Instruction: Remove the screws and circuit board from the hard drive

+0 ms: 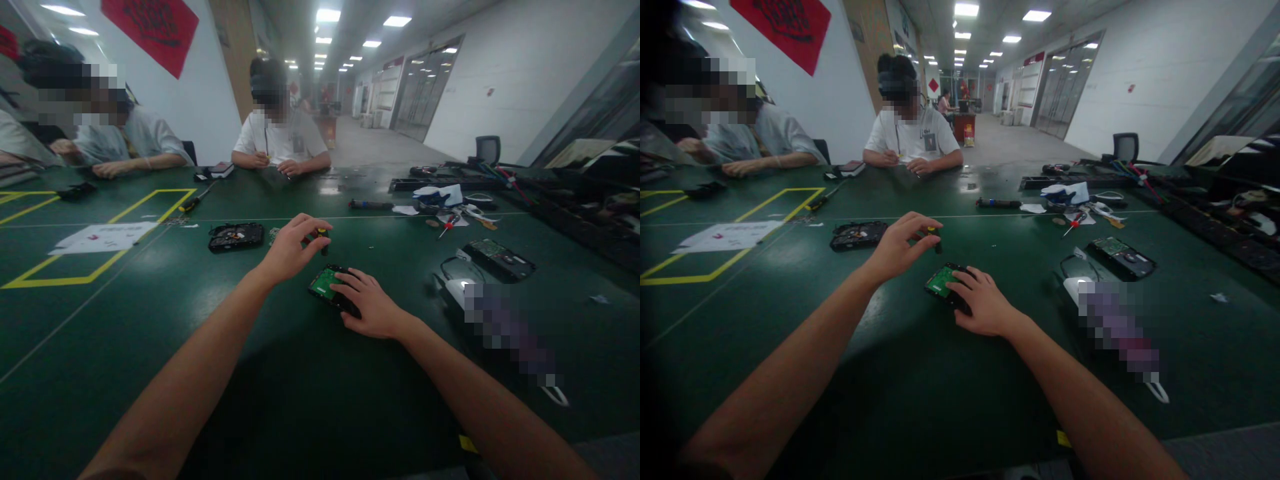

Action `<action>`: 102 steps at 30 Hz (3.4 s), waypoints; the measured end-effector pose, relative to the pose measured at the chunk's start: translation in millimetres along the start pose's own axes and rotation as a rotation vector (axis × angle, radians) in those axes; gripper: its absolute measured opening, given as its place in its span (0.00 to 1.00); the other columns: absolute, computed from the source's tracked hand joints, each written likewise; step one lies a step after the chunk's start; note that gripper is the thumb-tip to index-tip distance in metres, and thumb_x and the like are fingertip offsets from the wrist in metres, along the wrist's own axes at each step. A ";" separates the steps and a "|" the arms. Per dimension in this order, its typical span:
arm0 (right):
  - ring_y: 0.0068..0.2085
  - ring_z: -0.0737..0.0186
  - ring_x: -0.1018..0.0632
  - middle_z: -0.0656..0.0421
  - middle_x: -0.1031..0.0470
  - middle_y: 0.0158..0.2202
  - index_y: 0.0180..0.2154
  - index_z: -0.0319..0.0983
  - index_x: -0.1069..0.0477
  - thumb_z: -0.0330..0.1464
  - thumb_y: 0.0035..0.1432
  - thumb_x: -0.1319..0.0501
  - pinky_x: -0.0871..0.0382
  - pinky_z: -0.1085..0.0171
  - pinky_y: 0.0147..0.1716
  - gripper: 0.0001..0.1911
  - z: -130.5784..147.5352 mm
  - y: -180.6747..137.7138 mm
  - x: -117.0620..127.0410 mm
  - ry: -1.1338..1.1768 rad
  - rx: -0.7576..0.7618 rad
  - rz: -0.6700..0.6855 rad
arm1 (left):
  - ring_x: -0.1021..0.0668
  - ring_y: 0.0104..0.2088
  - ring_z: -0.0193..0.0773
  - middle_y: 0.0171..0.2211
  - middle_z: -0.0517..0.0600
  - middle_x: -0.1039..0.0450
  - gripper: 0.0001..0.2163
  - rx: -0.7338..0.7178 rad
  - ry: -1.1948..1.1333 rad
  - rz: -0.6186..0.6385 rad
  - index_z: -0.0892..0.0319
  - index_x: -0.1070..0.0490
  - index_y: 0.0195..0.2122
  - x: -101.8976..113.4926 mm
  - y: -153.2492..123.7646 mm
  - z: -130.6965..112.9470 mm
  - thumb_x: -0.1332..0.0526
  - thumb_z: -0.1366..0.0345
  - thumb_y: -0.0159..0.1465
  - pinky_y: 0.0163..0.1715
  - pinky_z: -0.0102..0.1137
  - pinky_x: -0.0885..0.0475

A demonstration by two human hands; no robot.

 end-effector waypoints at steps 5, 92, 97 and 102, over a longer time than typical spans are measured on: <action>0.73 0.34 0.47 0.51 0.43 0.74 0.69 0.45 0.37 0.43 0.63 0.37 0.49 0.34 0.68 0.35 0.1 0.2 -0.8 0.001 -0.004 0.007 | 0.20 0.47 0.41 0.50 0.54 0.25 0.13 0.008 -0.020 -0.008 0.54 0.25 0.56 -1.6 -1.1 5.8 0.38 0.65 0.71 0.45 0.36 0.20; 0.73 0.32 0.48 0.50 0.43 0.74 0.69 0.43 0.38 0.43 0.64 0.39 0.49 0.35 0.68 0.35 3.6 1.8 -0.9 -0.024 -0.020 0.038 | 0.19 0.40 0.37 0.46 0.52 0.24 0.10 -0.038 0.055 -0.135 0.56 0.23 0.51 4.4 -3.3 3.9 0.34 0.64 0.69 0.39 0.32 0.21; 0.73 0.33 0.48 0.50 0.43 0.74 0.69 0.42 0.38 0.43 0.64 0.39 0.48 0.36 0.68 0.35 3.9 1.5 -0.1 -0.023 -0.014 0.035 | 0.20 0.53 0.42 0.54 0.54 0.22 0.14 -0.057 0.037 -0.049 0.54 0.25 0.57 1.9 -2.6 9.4 0.40 0.67 0.73 0.54 0.41 0.23; 0.73 0.33 0.48 0.51 0.44 0.74 0.70 0.44 0.38 0.43 0.64 0.39 0.49 0.34 0.68 0.35 3.9 1.4 0.4 -0.023 -0.025 0.039 | 0.19 0.48 0.40 0.53 0.53 0.22 0.18 -0.007 0.020 -0.063 0.53 0.28 0.62 -2.3 -3.8 13.6 0.38 0.68 0.71 0.46 0.37 0.20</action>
Point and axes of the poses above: each hand's wrist, its own y-axis towards the middle knuckle, its own x-axis out of the back of the hand, z = x × y, the point moved 8 cm from there along y, towards the middle knuckle
